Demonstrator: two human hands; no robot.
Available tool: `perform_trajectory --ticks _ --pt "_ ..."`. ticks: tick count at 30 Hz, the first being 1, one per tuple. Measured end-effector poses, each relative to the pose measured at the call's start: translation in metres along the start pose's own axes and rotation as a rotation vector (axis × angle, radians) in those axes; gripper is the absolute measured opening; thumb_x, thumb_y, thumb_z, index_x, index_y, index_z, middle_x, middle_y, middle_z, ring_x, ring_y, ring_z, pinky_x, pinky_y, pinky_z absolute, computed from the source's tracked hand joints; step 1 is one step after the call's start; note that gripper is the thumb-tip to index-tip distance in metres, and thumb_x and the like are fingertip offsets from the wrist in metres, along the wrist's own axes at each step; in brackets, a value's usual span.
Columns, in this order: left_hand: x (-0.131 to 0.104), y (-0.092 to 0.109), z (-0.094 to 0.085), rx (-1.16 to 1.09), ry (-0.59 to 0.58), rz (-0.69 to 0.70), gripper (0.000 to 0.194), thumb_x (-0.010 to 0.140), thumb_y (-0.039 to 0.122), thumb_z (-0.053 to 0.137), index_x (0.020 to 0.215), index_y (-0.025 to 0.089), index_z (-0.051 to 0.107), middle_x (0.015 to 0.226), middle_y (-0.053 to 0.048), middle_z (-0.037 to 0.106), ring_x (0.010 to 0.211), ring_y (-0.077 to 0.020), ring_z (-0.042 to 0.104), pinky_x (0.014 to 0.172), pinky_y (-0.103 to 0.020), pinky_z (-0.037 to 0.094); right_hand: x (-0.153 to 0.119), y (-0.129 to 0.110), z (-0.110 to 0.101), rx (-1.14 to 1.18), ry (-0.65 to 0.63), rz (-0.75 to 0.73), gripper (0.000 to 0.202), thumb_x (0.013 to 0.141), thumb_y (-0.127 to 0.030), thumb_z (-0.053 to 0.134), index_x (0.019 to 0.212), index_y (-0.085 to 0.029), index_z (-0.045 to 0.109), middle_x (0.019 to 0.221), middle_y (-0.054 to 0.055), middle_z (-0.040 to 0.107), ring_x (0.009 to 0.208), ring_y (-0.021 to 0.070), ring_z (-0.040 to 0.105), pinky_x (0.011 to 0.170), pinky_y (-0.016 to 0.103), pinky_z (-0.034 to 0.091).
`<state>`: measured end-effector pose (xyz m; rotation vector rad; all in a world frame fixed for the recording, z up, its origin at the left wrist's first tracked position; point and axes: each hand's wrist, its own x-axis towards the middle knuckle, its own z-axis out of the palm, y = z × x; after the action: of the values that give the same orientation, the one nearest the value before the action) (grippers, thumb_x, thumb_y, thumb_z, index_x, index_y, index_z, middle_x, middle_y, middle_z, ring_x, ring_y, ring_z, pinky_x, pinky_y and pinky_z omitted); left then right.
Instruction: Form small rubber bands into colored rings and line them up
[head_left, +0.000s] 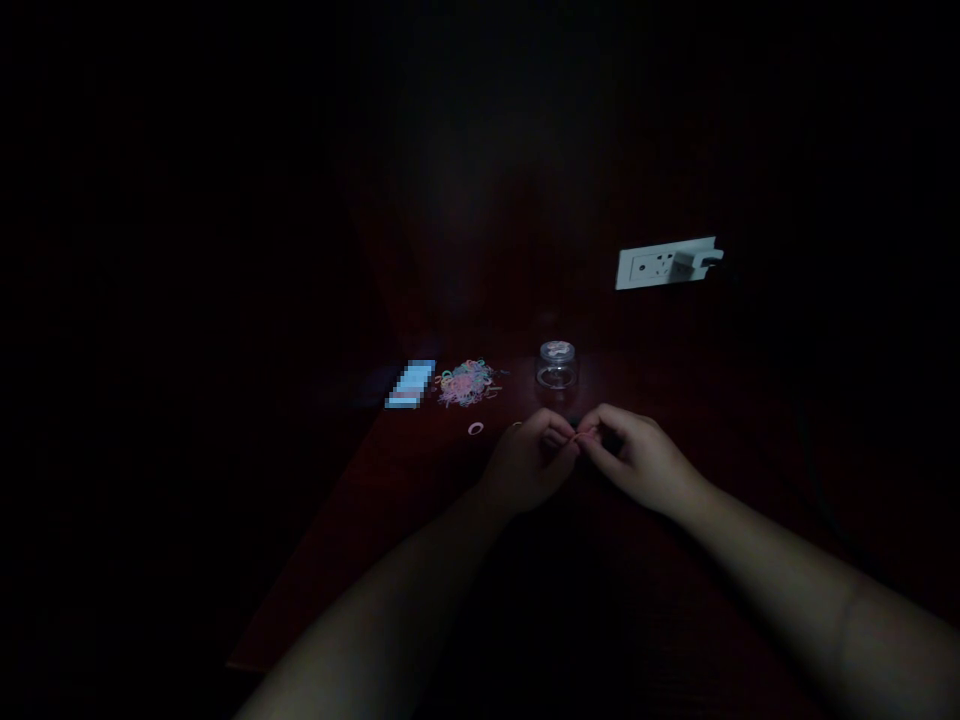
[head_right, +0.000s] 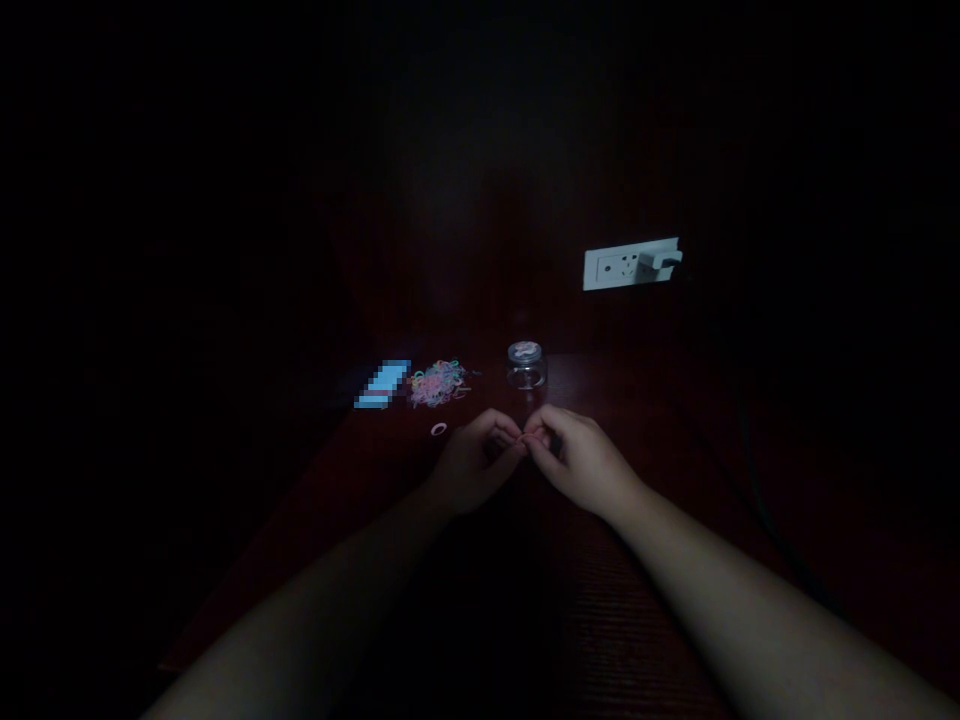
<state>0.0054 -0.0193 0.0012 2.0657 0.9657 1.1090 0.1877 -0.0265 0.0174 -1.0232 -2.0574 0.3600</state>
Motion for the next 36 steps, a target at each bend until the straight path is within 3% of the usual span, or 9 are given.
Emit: perform_trajectory --ticks 22,36 --pt "0.0013 -0.0004 -0.0046 0.014 0.054 -0.046 0.007 0.089 0.026 0.055 0.088 0.019 0.056 0.082 0.000 0.066 0.073 -0.0122 0.061 0.067 -0.024 0.047 -0.0015 0.0031 0.0005 0.020 -0.037 -0.038 0.011 0.091 -0.025 0.054 0.083 -0.020 0.060 0.074 0.001 0.059 0.068 0.0146 0.056 0.063 0.027 0.045" --pt "0.0018 -0.0032 -0.0037 0.066 -0.036 -0.021 0.011 0.088 0.029 0.057 0.088 0.018 0.058 0.080 -0.001 0.067 0.072 -0.0126 0.063 0.066 -0.024 0.049 -0.0010 0.0011 0.0016 -0.009 -0.016 -0.033 0.010 0.090 -0.024 0.054 0.083 -0.020 0.060 0.074 0.001 0.061 0.068 0.0153 0.058 0.062 0.027 0.047"
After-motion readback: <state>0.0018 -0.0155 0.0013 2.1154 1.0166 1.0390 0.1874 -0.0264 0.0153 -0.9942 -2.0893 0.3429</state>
